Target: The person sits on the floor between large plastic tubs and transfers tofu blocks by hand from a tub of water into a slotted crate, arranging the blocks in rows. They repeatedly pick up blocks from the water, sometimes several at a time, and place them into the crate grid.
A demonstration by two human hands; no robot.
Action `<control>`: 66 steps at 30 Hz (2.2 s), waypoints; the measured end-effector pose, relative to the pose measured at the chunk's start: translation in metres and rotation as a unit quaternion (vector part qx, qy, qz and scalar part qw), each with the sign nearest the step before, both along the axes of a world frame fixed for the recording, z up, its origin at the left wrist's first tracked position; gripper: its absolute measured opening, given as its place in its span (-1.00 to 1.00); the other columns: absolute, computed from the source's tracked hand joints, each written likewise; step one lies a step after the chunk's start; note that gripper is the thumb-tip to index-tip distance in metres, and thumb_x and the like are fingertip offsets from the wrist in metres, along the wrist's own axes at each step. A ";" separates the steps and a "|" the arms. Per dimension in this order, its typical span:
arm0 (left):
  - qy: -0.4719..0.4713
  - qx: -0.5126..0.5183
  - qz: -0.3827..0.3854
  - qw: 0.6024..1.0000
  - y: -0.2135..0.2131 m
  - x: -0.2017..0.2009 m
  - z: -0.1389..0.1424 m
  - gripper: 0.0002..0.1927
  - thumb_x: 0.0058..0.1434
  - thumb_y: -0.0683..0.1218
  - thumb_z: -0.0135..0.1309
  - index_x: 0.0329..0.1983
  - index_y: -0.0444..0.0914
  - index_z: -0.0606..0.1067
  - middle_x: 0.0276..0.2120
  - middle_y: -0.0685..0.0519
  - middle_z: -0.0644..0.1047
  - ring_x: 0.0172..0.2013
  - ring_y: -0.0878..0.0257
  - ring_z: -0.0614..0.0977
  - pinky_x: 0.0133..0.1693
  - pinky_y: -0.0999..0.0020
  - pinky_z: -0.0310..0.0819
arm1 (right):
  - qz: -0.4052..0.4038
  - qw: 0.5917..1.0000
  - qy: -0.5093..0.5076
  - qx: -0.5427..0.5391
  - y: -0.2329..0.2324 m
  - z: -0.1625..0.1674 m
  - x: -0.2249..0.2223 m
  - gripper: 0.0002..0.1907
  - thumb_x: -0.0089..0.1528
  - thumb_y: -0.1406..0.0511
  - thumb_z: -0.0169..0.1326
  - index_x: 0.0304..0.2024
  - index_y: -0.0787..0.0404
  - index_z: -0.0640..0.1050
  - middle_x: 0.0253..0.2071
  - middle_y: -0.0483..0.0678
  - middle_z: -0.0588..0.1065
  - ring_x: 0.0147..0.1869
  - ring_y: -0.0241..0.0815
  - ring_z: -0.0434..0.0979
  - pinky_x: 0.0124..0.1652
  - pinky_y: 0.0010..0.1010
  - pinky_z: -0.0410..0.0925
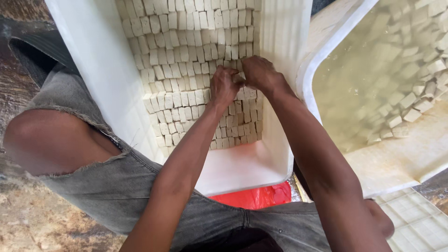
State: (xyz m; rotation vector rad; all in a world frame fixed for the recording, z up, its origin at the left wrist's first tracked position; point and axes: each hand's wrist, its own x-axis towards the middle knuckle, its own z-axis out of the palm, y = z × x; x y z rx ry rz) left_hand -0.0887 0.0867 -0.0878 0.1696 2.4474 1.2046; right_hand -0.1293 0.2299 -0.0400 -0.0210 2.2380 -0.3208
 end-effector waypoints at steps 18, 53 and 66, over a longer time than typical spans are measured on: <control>0.057 0.039 -0.118 0.991 0.002 0.003 -0.015 -0.61 0.17 -0.20 0.31 0.09 -0.17 0.60 -0.03 -0.05 0.65 -0.12 0.10 0.69 0.02 0.08 0.56 | -0.500 0.821 0.220 -0.168 -0.033 0.020 0.061 -0.76 0.37 0.23 -0.02 -0.25 0.29 0.51 -0.40 -0.02 0.48 -0.34 -0.24 0.44 -0.28 -0.34 0.40; 0.127 -0.286 -0.107 0.944 0.188 0.000 0.188 0.00 0.37 0.40 0.12 0.35 -0.61 0.27 0.44 -0.51 -0.27 0.36 -0.55 0.07 0.06 -0.35 0.38 | -0.539 0.619 0.503 0.271 0.501 -0.031 0.392 -0.48 0.20 0.37 0.30 0.21 0.31 0.51 0.11 0.33 0.45 0.13 0.31 0.40 0.05 0.04 0.35; 0.195 -0.333 -0.097 0.917 0.170 -0.007 0.158 -0.18 0.44 0.36 0.10 0.13 -0.58 0.50 0.42 -0.60 -0.15 0.24 -0.59 0.35 0.08 -0.35 0.40 | -0.503 0.639 0.555 0.176 0.547 -0.036 0.373 -0.50 0.18 0.48 0.27 0.11 0.12 0.41 -0.09 0.09 0.42 0.00 0.12 0.51 -0.06 -0.05 0.44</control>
